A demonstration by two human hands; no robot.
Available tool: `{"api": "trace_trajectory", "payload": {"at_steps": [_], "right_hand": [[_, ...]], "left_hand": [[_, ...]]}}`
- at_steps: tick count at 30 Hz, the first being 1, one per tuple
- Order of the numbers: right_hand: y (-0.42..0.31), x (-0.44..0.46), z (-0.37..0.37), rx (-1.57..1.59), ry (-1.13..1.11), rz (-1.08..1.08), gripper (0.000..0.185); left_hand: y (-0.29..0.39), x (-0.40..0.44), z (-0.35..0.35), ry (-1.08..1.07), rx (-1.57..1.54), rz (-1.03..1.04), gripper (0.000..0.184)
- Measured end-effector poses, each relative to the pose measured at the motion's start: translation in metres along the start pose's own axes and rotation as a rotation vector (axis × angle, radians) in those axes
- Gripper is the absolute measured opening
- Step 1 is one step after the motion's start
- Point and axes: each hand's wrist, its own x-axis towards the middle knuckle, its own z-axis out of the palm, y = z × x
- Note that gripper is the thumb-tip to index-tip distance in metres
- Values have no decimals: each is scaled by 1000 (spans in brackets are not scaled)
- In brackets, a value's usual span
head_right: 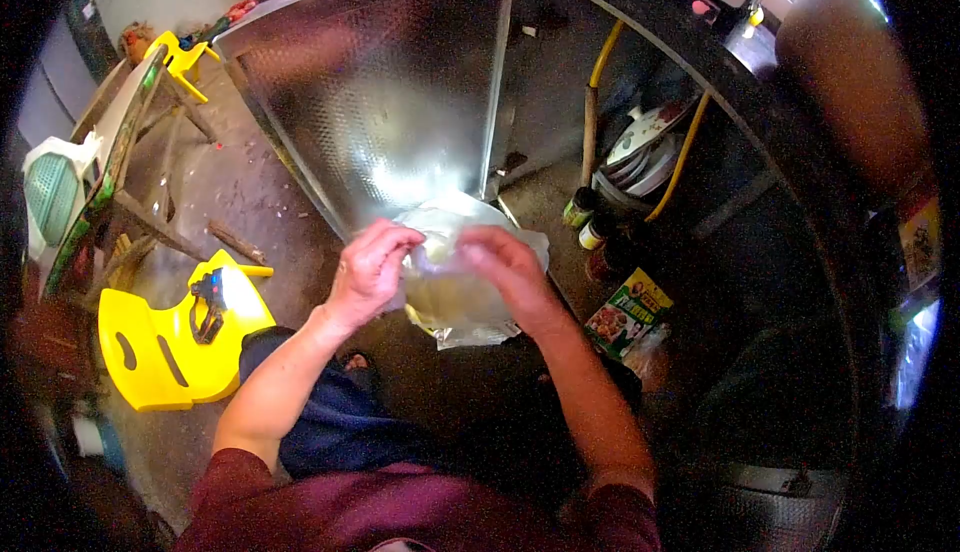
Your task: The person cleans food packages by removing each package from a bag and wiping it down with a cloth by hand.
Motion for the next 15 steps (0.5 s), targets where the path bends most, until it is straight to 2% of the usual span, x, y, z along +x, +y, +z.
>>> {"api": "trace_trajectory", "payload": {"at_steps": [3,4,5,7,9,11,12,15], "right_hand": [[12,0,27,-601,-11,-240,26],[21,2,26,-701,-67,-339,26],[29,5,21,-681,-82,-296,25],[33,8,11,-644,-105,-208,24],[25,7,3,-573,-67,-113,18],[16,5,4,-546,-43,-71,18],[14,3,8,-494,-37,-1,21],[24,2,15,-485,-28,-153,20]], "left_hand": [[8,-5,17,-74,-96,33,20],[8,-6,19,-101,-19,105,26],[9,-6,20,-130,56,178,33],[18,3,15,-115,-159,-20,43],[17,4,14,-136,-251,-116,54],[-2,-2,22,-191,-220,-110,66],[-3,-5,26,-204,-306,-182,53],[3,-12,27,-411,-38,-365,32]]}}
